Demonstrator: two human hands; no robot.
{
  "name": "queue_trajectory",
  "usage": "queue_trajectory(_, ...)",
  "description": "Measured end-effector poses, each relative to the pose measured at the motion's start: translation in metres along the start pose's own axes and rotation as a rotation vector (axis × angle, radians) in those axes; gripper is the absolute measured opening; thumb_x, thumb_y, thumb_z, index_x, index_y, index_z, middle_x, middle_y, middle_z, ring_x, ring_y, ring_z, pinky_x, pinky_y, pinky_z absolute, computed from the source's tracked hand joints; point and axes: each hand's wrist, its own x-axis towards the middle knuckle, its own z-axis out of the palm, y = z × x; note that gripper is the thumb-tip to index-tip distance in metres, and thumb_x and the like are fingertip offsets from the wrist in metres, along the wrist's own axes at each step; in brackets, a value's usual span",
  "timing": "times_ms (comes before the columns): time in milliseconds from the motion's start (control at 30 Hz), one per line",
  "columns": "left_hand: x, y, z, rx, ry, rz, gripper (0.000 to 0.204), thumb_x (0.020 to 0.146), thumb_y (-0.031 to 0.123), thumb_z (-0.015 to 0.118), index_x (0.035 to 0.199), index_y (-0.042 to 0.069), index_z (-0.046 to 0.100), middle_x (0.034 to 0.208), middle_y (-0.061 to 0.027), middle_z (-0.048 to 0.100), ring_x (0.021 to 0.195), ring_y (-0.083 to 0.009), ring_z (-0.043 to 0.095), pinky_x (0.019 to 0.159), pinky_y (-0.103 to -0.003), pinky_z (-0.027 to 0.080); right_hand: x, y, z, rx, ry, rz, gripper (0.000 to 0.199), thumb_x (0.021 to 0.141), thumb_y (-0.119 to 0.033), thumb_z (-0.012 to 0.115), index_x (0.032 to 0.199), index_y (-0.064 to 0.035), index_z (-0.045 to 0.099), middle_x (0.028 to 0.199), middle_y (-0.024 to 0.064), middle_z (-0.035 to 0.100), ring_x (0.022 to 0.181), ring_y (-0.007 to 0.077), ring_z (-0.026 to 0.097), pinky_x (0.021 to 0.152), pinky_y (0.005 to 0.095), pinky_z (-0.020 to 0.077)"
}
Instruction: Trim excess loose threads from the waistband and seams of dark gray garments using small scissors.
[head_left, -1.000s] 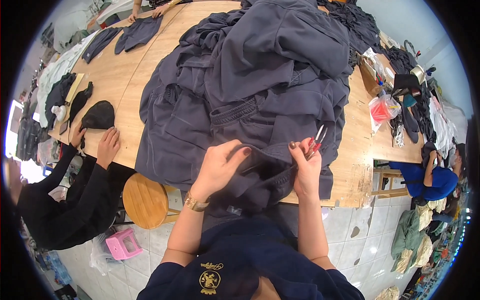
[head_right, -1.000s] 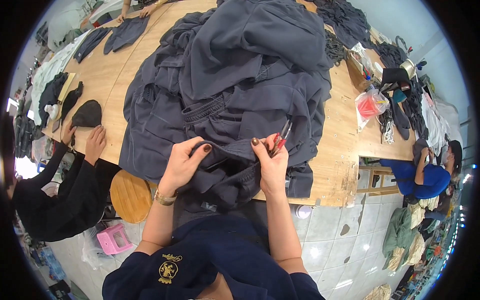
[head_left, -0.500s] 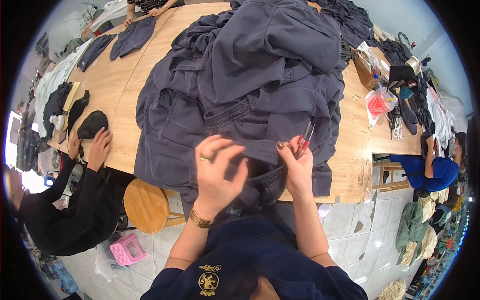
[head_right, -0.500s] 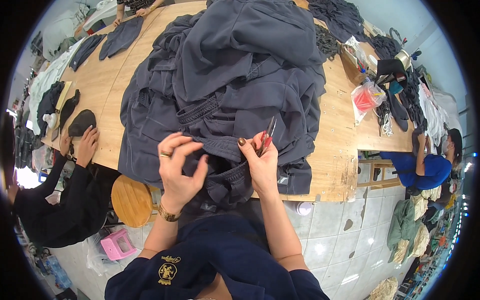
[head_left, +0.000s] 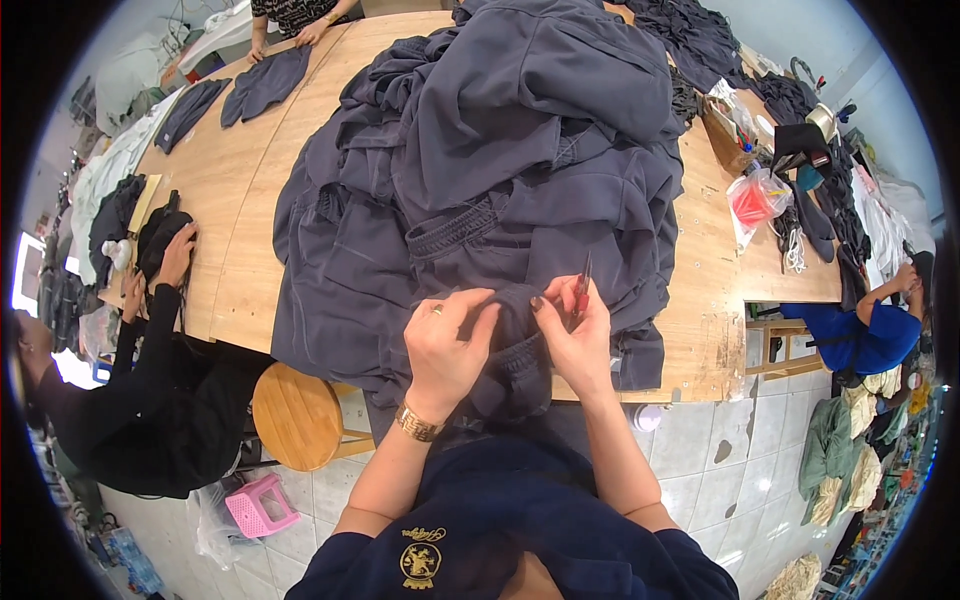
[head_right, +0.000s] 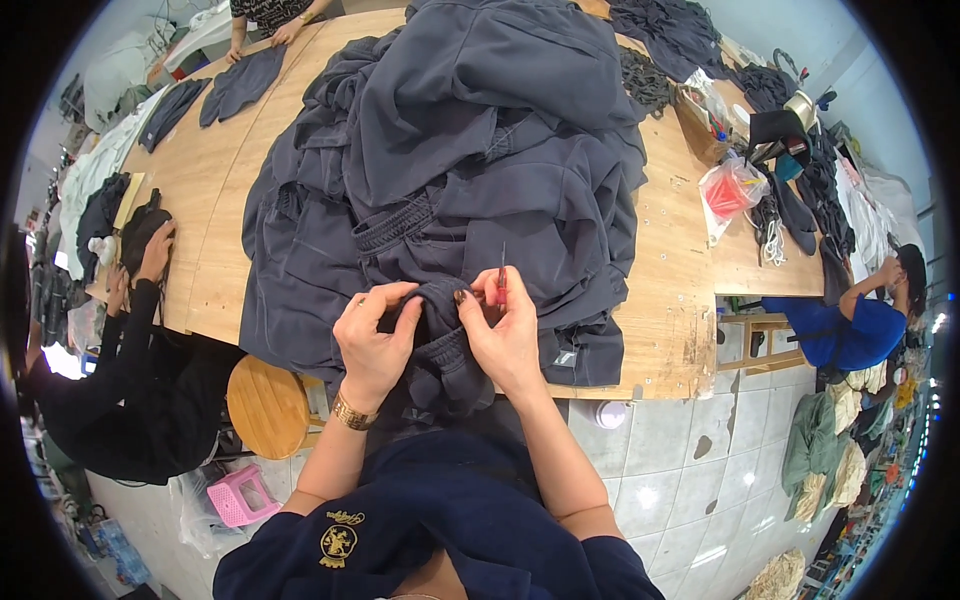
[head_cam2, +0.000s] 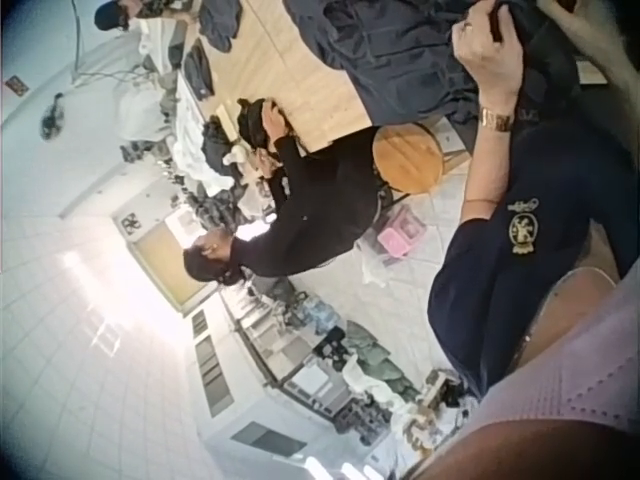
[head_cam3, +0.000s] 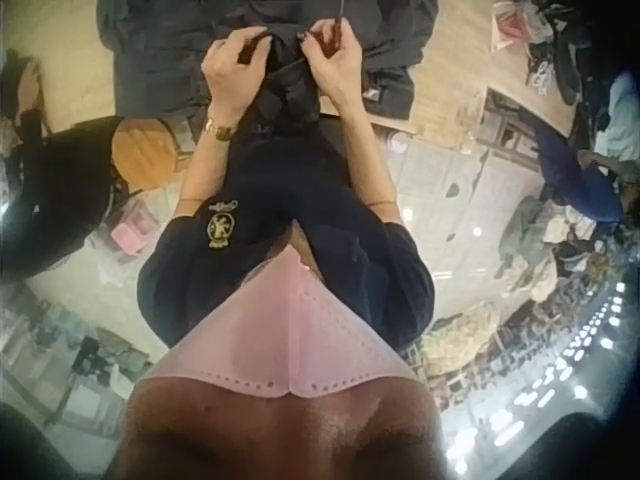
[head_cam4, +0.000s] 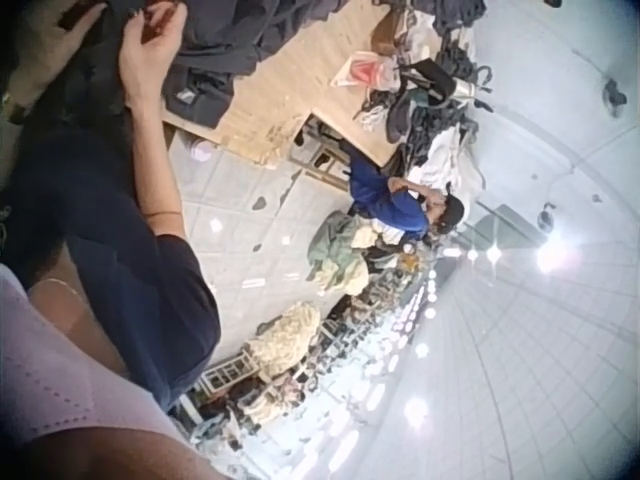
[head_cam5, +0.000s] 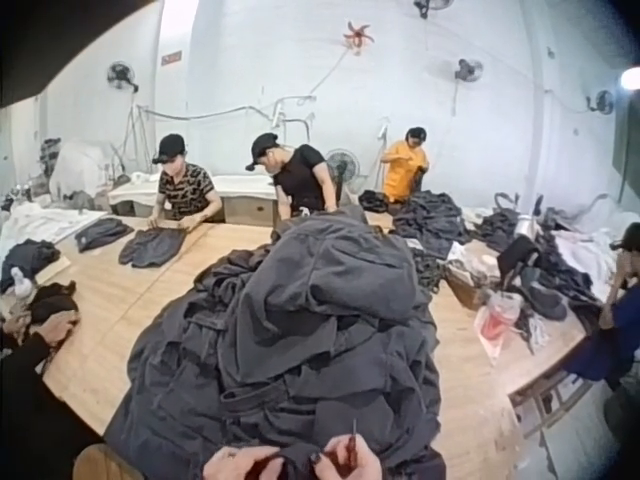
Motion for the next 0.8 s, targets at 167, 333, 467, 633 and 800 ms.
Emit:
queue_trajectory(167, -0.007, 0.004, 0.003, -0.301, -0.014, -0.370, 0.018, 0.079, 0.000, 0.066, 0.096, 0.000, 0.061, 0.076, -0.0101, 0.068, 0.065, -0.0150, 0.067, 0.061, -0.023, 0.050, -0.008, 0.017, 0.016, 0.360, -0.016, 0.137, 0.025, 0.084, 0.006, 0.058, 0.080, -0.0077, 0.037, 0.089, 0.0009, 0.050, 0.074, 0.0029, 0.044, 0.063, 0.0172, 0.0378)
queue_trajectory(333, -0.010, 0.002, 0.001, -0.433, -0.036, -0.255, 0.028, 0.077, 0.002, 0.069, 0.103, 0.002, 0.059, 0.082, -0.0102, 0.067, 0.072, -0.0166, 0.066, 0.065, -0.026, 0.050, -0.005, 0.018, 0.022, 0.353, -0.006, 0.157, 0.025, 0.084, 0.006, 0.058, 0.080, -0.0076, 0.037, 0.089, 0.0020, 0.052, 0.074, 0.0044, 0.046, 0.064, 0.0192, 0.0416)
queue_trajectory(467, -0.012, 0.000, 0.002, -0.221, 0.029, -0.228, 0.033, 0.073, 0.001, 0.072, 0.103, 0.003, 0.060, 0.086, -0.0101, 0.065, 0.077, -0.0201, 0.066, 0.069, -0.027, 0.051, -0.002, 0.011, 0.018, 0.164, -0.046, 0.028, 0.025, 0.081, 0.005, 0.060, 0.079, -0.0051, 0.038, 0.085, 0.0040, 0.053, 0.070, 0.0059, 0.047, 0.062, 0.0209, 0.0438)
queue_trajectory(633, -0.017, -0.001, 0.007, -0.208, 0.048, -0.167, 0.032, 0.072, -0.001, 0.071, 0.102, 0.002, 0.060, 0.088, -0.0094, 0.065, 0.078, -0.0223, 0.065, 0.070, -0.030, 0.051, 0.004, -0.008, 0.010, -0.257, -0.034, -0.244, 0.015, 0.080, 0.008, 0.057, 0.090, 0.0002, 0.048, 0.076, 0.0032, 0.045, 0.063, 0.0095, 0.042, 0.059, 0.0222, 0.0409)
queue_trajectory(800, -0.012, 0.002, 0.005, -0.090, 0.006, -0.051, 0.030, 0.070, -0.001, 0.070, 0.099, 0.003, 0.061, 0.088, -0.0099, 0.065, 0.077, -0.0259, 0.063, 0.071, -0.033, 0.049, 0.012, -0.011, 0.008, -0.061, -0.240, -0.178, 0.016, 0.079, 0.009, 0.055, 0.091, 0.0003, 0.047, 0.079, 0.0053, 0.047, 0.065, 0.0128, 0.044, 0.062, 0.0247, 0.0416)
